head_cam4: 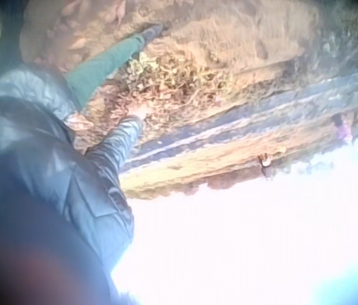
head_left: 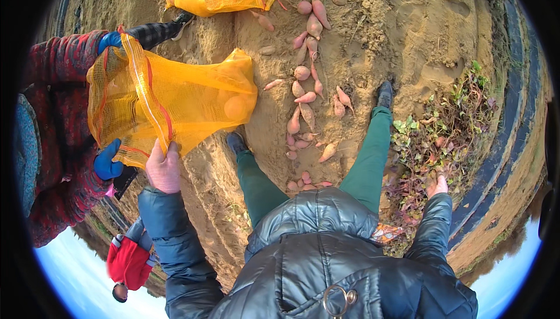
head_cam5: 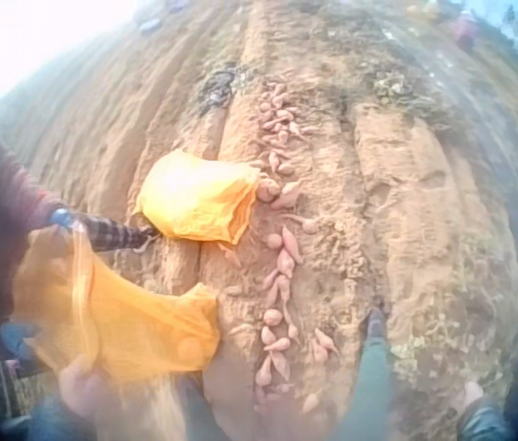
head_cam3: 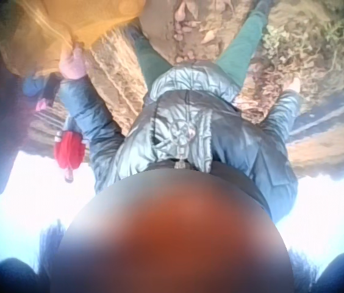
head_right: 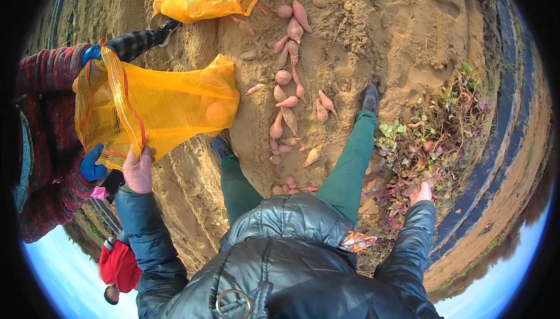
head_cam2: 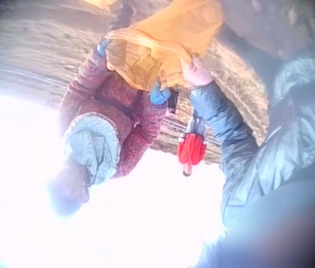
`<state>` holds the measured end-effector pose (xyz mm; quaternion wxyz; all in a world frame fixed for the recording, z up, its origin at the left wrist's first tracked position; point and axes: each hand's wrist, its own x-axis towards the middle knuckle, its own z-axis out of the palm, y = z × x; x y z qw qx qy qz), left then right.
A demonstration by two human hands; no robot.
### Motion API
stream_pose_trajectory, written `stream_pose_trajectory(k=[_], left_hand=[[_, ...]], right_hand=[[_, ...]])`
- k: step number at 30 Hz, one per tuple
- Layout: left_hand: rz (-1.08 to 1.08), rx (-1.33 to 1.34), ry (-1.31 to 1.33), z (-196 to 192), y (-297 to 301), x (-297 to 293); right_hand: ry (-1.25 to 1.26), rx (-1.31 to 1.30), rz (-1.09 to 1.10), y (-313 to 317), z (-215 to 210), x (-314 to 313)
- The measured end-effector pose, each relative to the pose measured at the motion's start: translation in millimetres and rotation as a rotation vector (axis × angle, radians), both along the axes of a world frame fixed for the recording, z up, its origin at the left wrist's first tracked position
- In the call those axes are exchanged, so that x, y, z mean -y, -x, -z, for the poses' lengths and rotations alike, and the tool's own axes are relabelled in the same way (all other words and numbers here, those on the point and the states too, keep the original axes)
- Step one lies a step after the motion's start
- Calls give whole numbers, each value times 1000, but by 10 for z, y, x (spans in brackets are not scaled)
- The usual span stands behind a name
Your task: The person picks up sweet potatoes from the ground and places them into a yellow mesh bag held by another person. The person repeatedly gathers sweet potatoes by hand and transfers them into the bag throughout the clip.
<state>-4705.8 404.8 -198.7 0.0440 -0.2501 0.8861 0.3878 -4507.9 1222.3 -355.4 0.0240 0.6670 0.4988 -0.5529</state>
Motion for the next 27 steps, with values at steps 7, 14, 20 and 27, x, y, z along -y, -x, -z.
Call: stream_pose_trajectory(k=[7,14,20,27], left_hand=[[219,-324,832,-736,1378,110],[485,-738,592,-1287,2542,-545],[713,-590,616,-963,2819,-1538],[920,-64,667,-200,2570,-2524]], right_hand=[[17,7,-40,-169,74,-49],[18,10,-14,-175,223,191],[171,-14,137,-348,791,164],[194,65,175,-345,1013,-1059]])
